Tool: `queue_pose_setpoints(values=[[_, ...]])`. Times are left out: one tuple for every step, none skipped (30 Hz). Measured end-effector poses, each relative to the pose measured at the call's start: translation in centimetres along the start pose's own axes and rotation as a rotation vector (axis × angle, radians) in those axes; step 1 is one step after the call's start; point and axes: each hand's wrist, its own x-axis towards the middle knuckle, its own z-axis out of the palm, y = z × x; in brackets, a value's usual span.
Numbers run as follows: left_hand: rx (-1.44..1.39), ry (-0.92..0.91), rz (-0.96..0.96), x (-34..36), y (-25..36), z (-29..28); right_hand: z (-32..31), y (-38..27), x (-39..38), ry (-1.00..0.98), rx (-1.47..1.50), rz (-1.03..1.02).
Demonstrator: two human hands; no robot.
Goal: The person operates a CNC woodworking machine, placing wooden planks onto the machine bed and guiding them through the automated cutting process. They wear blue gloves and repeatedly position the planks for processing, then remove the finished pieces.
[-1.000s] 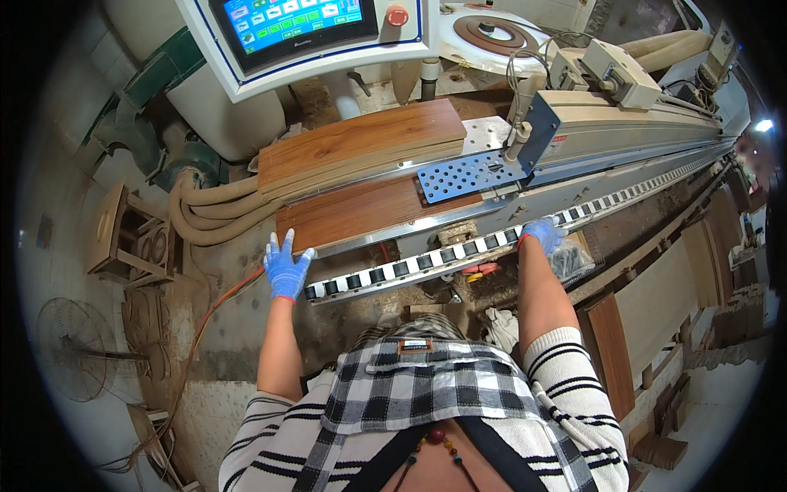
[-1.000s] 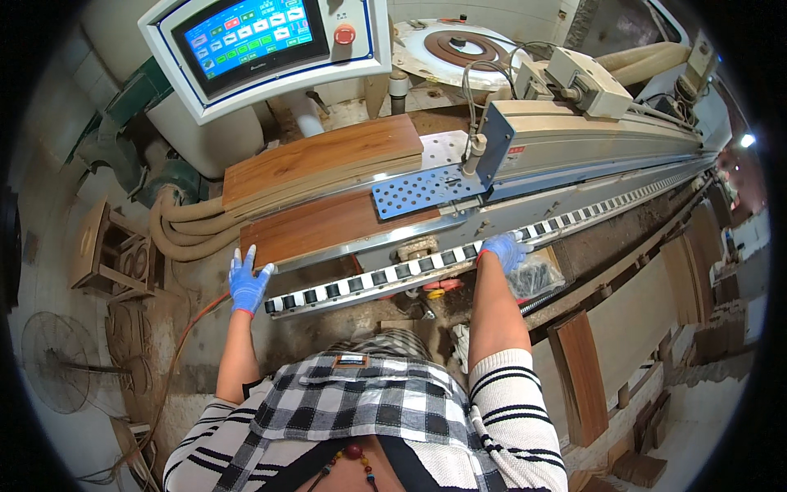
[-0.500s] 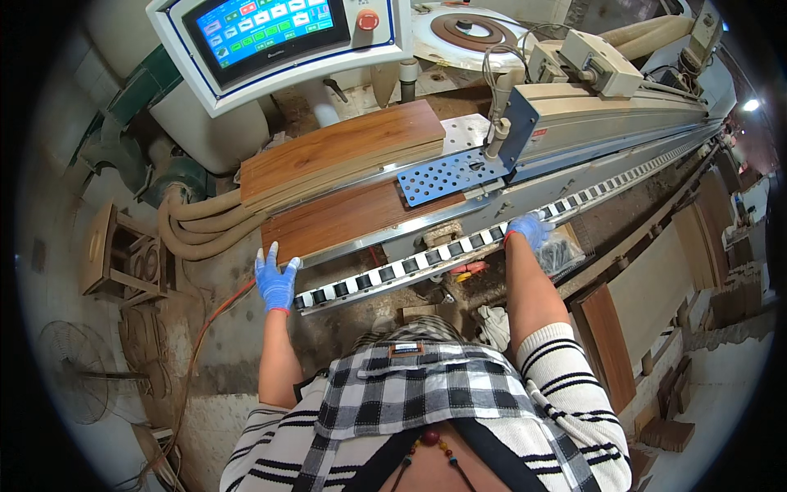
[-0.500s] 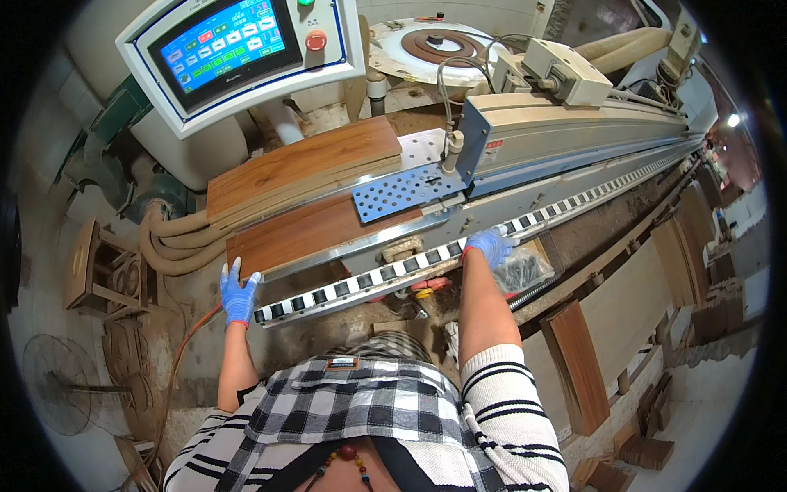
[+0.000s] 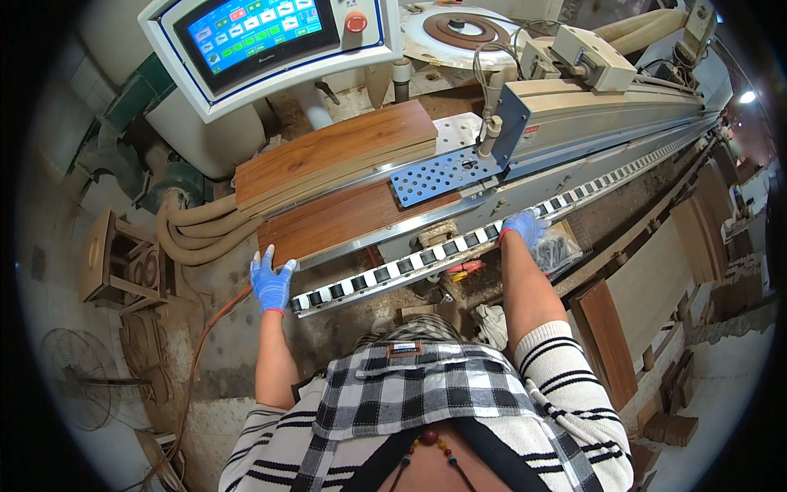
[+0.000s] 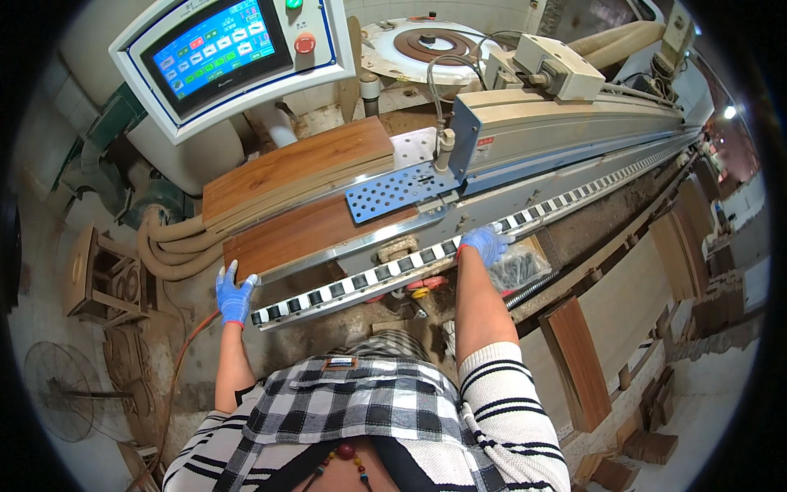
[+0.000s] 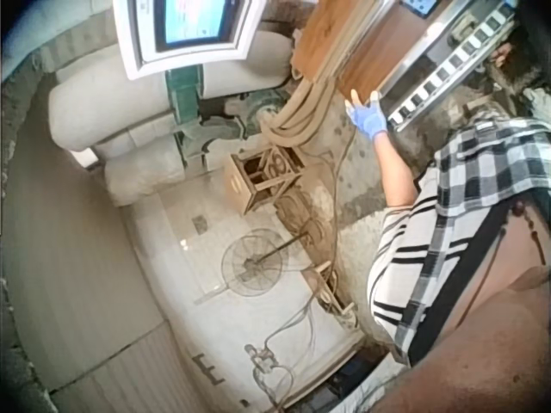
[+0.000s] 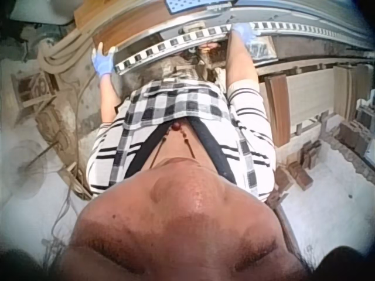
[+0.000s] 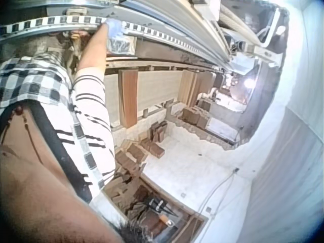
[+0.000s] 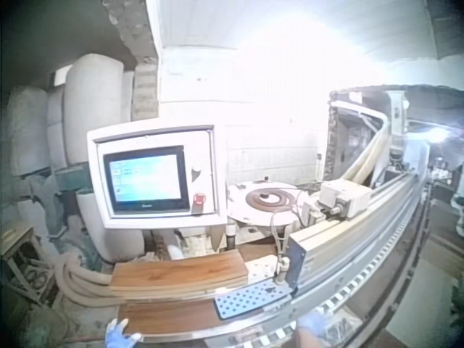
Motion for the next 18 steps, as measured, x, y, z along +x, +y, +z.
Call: queue_pose_setpoints(values=[[-0.001, -0.016, -0.004, 0.1, 0.0, 0.1, 0.3, 0.2, 0.2, 0.007, -0.001, -0.008], [-0.002, -0.033, -0.007, 0.1, -0.1, 0.2, 0.4, 0.3, 0.4, 0.013, -0.001, -0.015], [-0.003, -0.049, -0.012, 0.1, 0.0, 0.1, 0.3, 0.2, 0.2, 0.001, 0.007, -0.015], [0.015, -0.050, -0.011, 0.1, 0.1, 0.1, 0.1, 0.2, 0.0, -0.012, 0.015, -0.015], [0.032, -0.051, -0.009, 0.1, 0.3, 0.2, -0.2, 0.1, -0.3, -0.024, 0.024, -0.015], [0.049, -0.052, -0.008, 0.0, 0.7, 0.2, -0.4, 0.0, -0.6, -0.027, 0.031, -0.012], [0.055, -0.055, -0.011, 0.0, 0.9, 0.3, -0.6, -0.2, -0.9, -0.030, 0.038, -0.009], [0.062, -0.057, -0.015, -0.1, 1.2, 0.4, -0.6, -0.2, -0.9, -0.030, 0.039, -0.004], [0.067, -0.060, -0.018, -0.1, 1.5, 0.5, -0.6, -0.3, -0.9, -0.029, 0.041, 0.002], [0.078, -0.064, -0.019, -0.2, 1.9, 0.6, -0.5, -0.2, -0.7, -0.026, 0.037, 0.011], [0.088, -0.068, -0.021, -0.2, 2.3, 0.7, -0.4, -0.2, -0.6, -0.022, 0.033, 0.019], [0.099, -0.074, -0.021, -0.3, 2.6, 0.8, -0.5, -0.3, -0.7, -0.027, 0.033, 0.020], [0.100, -0.079, -0.019, -0.3, 3.0, 1.0, -0.7, -0.3, -0.8, -0.032, 0.033, 0.022], [0.102, -0.084, -0.017, -0.4, 3.4, 1.1, -0.9, -0.4, -0.9, -0.037, 0.033, 0.023], [0.104, -0.087, -0.015, -0.5, 3.9, 1.2, -0.8, -0.4, -0.9, -0.035, 0.033, 0.020], [0.121, -0.100, -0.018, -0.6, 4.5, 1.2, -0.6, -0.3, -0.8, -0.034, 0.034, 0.018], [0.137, -0.112, -0.021, -0.6, 5.1, 1.2, -0.5, -0.3, -0.6, -0.032, 0.035, 0.016], [0.154, -0.124, -0.024, -0.7, 5.6, 1.2, -0.2, -0.1, -0.4, -0.020, 0.030, 0.010]])
